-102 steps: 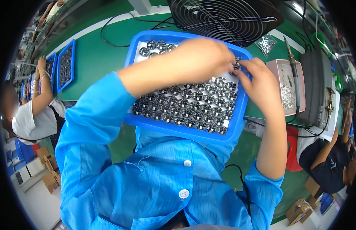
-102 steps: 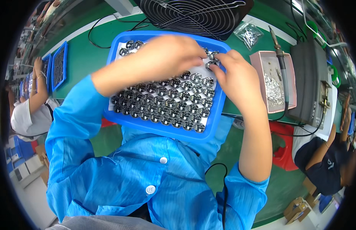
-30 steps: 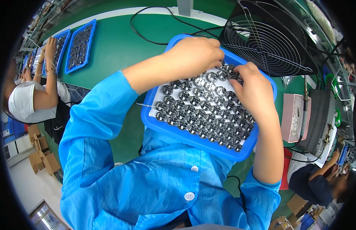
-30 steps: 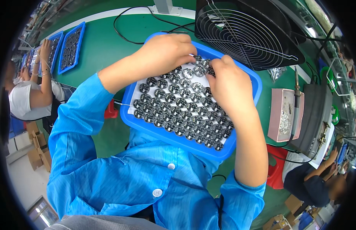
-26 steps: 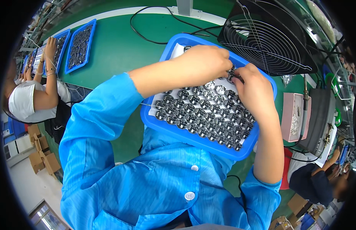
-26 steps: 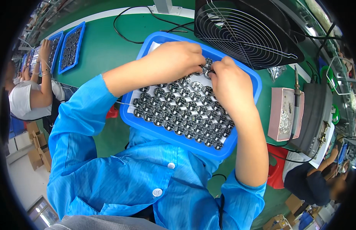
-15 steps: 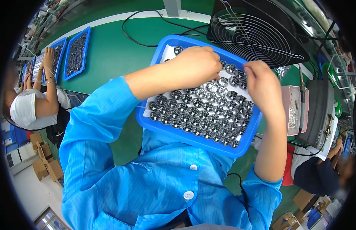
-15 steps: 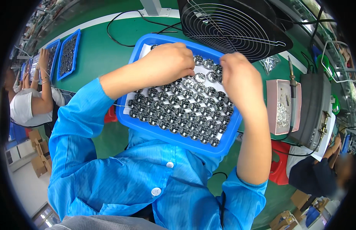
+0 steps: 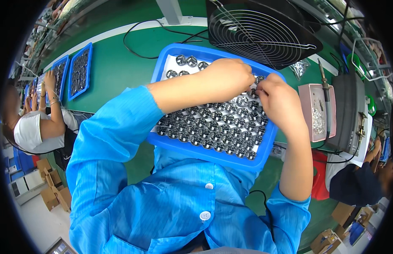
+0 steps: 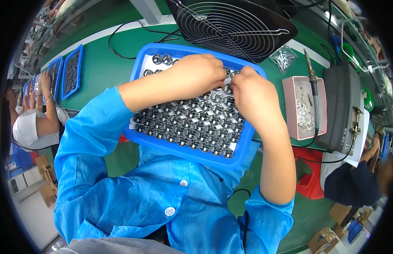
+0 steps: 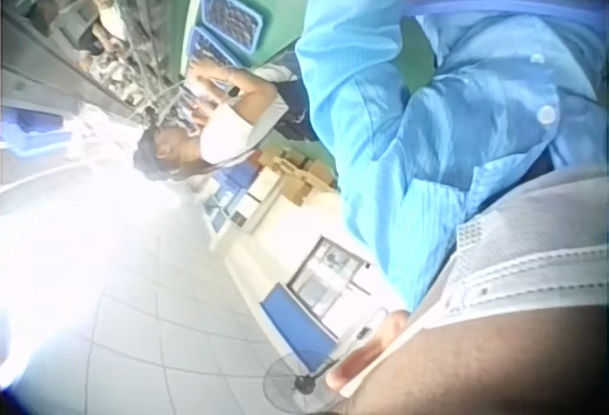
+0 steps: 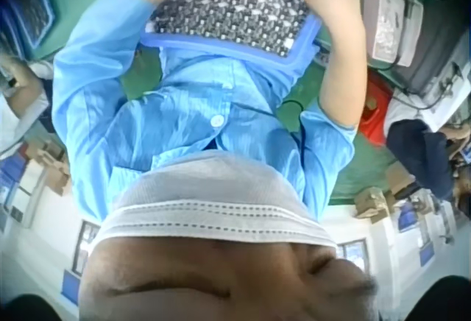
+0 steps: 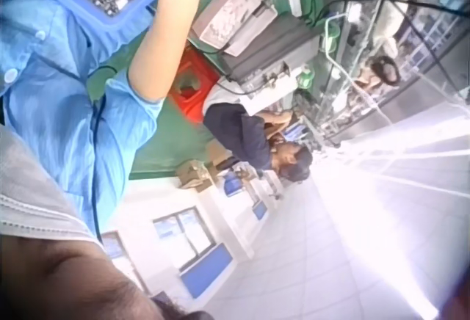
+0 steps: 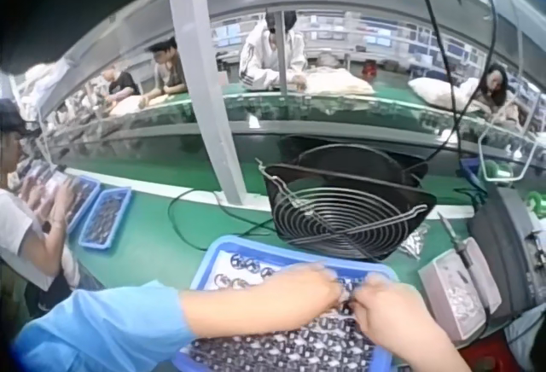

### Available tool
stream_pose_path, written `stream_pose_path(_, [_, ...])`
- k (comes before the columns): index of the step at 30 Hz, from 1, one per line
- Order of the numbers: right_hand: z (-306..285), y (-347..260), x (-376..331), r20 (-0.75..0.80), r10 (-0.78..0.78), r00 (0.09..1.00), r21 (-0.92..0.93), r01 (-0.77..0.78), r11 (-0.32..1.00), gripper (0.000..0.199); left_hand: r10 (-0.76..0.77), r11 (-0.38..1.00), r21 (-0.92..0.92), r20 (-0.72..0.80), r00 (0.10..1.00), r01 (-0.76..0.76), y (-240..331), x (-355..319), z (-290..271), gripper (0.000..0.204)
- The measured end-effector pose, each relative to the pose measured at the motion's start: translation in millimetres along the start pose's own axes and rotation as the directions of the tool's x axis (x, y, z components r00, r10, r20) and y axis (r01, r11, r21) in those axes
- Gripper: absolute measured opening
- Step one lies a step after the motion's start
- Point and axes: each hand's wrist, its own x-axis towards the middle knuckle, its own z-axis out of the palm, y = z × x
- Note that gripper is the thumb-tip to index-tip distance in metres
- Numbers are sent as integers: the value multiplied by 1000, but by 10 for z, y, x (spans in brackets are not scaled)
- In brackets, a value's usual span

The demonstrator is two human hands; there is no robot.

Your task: Soldering small electronic components onto a circuit board assembly at a manual station.

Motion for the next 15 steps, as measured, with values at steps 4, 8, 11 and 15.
stream_pose_path(4, [-167,272,-135,-112,32,993,126,-18,992,11,-7,1000,-17,1,1000,7,129,41,13,15])
stream_pose_path(8, [-218,401,-235,-31,65,997,138,-60,989,13,-33,994,-99,8,999,34,265,184,50,17])
stream_pose_path(11, [-143,420,-287,-4,45,999,98,-44,994,13,-33,991,-127,63,997,41,315,274,88,16])
stream_pose_path(15, [-234,448,-356,24,31,999,86,-33,996,13,-31,992,-122,95,995,43,351,363,100,16])
